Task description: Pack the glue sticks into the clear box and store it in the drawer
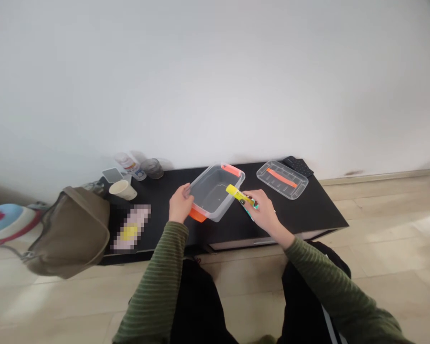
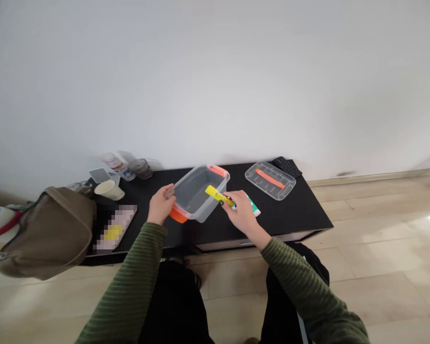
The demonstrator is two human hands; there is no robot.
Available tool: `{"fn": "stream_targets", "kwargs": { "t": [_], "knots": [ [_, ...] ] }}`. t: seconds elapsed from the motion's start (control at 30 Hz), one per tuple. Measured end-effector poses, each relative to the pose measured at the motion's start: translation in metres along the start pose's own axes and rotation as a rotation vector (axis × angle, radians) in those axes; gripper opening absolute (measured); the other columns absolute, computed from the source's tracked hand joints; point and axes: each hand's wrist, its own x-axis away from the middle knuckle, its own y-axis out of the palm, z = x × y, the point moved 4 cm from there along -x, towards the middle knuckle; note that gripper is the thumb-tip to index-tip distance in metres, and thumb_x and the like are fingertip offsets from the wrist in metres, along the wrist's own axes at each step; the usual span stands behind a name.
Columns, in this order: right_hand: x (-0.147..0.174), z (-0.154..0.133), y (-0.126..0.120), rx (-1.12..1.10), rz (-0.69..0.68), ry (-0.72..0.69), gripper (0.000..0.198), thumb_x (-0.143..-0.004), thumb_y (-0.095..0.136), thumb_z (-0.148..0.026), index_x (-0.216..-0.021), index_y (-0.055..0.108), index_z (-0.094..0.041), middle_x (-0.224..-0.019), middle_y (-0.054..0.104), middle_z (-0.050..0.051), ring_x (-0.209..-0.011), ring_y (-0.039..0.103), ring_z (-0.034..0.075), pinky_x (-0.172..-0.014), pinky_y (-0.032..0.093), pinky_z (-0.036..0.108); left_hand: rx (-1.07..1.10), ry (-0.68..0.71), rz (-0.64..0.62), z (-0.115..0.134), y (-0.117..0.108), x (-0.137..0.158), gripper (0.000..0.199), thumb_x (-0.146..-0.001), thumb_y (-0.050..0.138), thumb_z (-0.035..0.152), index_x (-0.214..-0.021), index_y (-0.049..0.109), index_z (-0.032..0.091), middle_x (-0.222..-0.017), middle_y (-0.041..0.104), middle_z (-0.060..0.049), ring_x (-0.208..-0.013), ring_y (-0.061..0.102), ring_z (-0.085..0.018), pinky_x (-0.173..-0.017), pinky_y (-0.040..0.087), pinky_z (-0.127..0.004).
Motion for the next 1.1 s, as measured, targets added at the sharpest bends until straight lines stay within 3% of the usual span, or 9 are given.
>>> {"fn": "stream_targets", "kwargs": {
  "t": [0.13,0.23,0.4,0.53,0.67,0.93,1.0,1.1],
  "knots": [
    [-0.012,-0.028,0.022,0.096,-0.033,-0.051,0.026,-0.091,0.056,-0.028,-0.113,0.069,-0.019,-0.102,0.068,0.009,-0.094,0.061,0.021,-0.083,0.048,0.034,-0.012,0.030,0.082,-0.001,-0.013,0.028,0.052,-0.076,0.057,0.010,-0.127,0.065,0.015,-0.124,0.070,-0.011,-0.115,0.066,-0.026,-0.105,0.049,-0.039],
    [-0.018,-0.049,0.053,0.344,-0.213,-0.075,0.025,-0.092,0.056,-0.030,-0.107,0.072,-0.018,-0.096,0.068,0.009,-0.096,0.061,0.023,-0.086,0.045,0.036,0.004,0.024,0.134,-0.004,-0.021,0.047,0.054,-0.076,0.058,0.012,-0.130,0.062,0.015,-0.131,0.067,-0.012,-0.120,0.063,-0.027,-0.108,0.047,-0.040],
    [-0.025,-0.081,0.103,0.671,-0.525,-0.092,0.029,-0.092,0.054,-0.034,-0.099,0.074,-0.013,-0.103,0.071,0.016,-0.103,0.064,0.028,-0.090,0.045,0.041,0.096,-0.007,0.112,-0.017,-0.019,0.067,0.056,-0.077,0.057,0.012,-0.132,0.059,0.017,-0.133,0.065,-0.011,-0.124,0.061,-0.027,-0.110,0.046,-0.040],
    [-0.031,-0.089,0.133,0.723,-0.802,-0.015,0.025,-0.083,0.065,-0.029,-0.100,0.076,-0.014,-0.106,0.073,0.018,-0.097,0.070,0.029,-0.080,0.052,0.038,0.200,-0.023,0.107,-0.033,-0.014,0.074,0.056,-0.078,0.056,0.014,-0.134,0.056,0.018,-0.136,0.062,-0.011,-0.127,0.059,-0.026,-0.112,0.044,-0.042],
    [-0.033,-0.083,0.147,0.722,-0.915,0.018,0.028,-0.079,0.069,-0.024,-0.105,0.075,-0.015,-0.109,0.074,0.019,-0.099,0.071,0.031,-0.078,0.055,0.038,0.277,-0.023,0.064,-0.041,-0.011,0.076,0.060,-0.076,0.059,0.013,-0.136,0.053,0.020,-0.139,0.059,-0.012,-0.129,0.057,-0.026,-0.113,0.042,-0.042],
    [-0.026,-0.068,0.148,0.754,-1.012,0.028,0.024,-0.083,0.067,-0.016,-0.105,0.075,-0.014,-0.110,0.073,0.021,-0.104,0.071,0.032,-0.080,0.057,0.042,0.416,-0.029,-0.007,-0.033,0.001,0.076,0.061,-0.076,0.054,0.007,-0.136,0.050,0.016,-0.142,0.055,-0.016,-0.129,0.058,-0.026,-0.111,0.045,-0.043],
    [-0.025,-0.070,0.143,0.740,-0.937,0.009,0.020,-0.085,0.064,-0.015,-0.102,0.075,-0.014,-0.104,0.074,0.020,-0.100,0.072,0.031,-0.079,0.056,0.040,0.423,-0.024,-0.007,-0.032,0.003,0.075,0.060,-0.076,0.054,0.008,-0.135,0.050,0.016,-0.142,0.055,-0.016,-0.130,0.058,-0.027,-0.111,0.045,-0.043],
    [-0.024,-0.071,0.121,0.638,-0.652,-0.091,0.021,-0.092,0.055,-0.016,-0.102,0.074,-0.018,-0.098,0.076,0.014,-0.097,0.071,0.025,-0.079,0.054,0.034,0.408,-0.004,0.004,-0.033,0.004,0.076,0.058,-0.076,0.054,0.008,-0.134,0.052,0.017,-0.141,0.057,-0.015,-0.129,0.058,-0.027,-0.113,0.043,-0.044]
  ]
}}
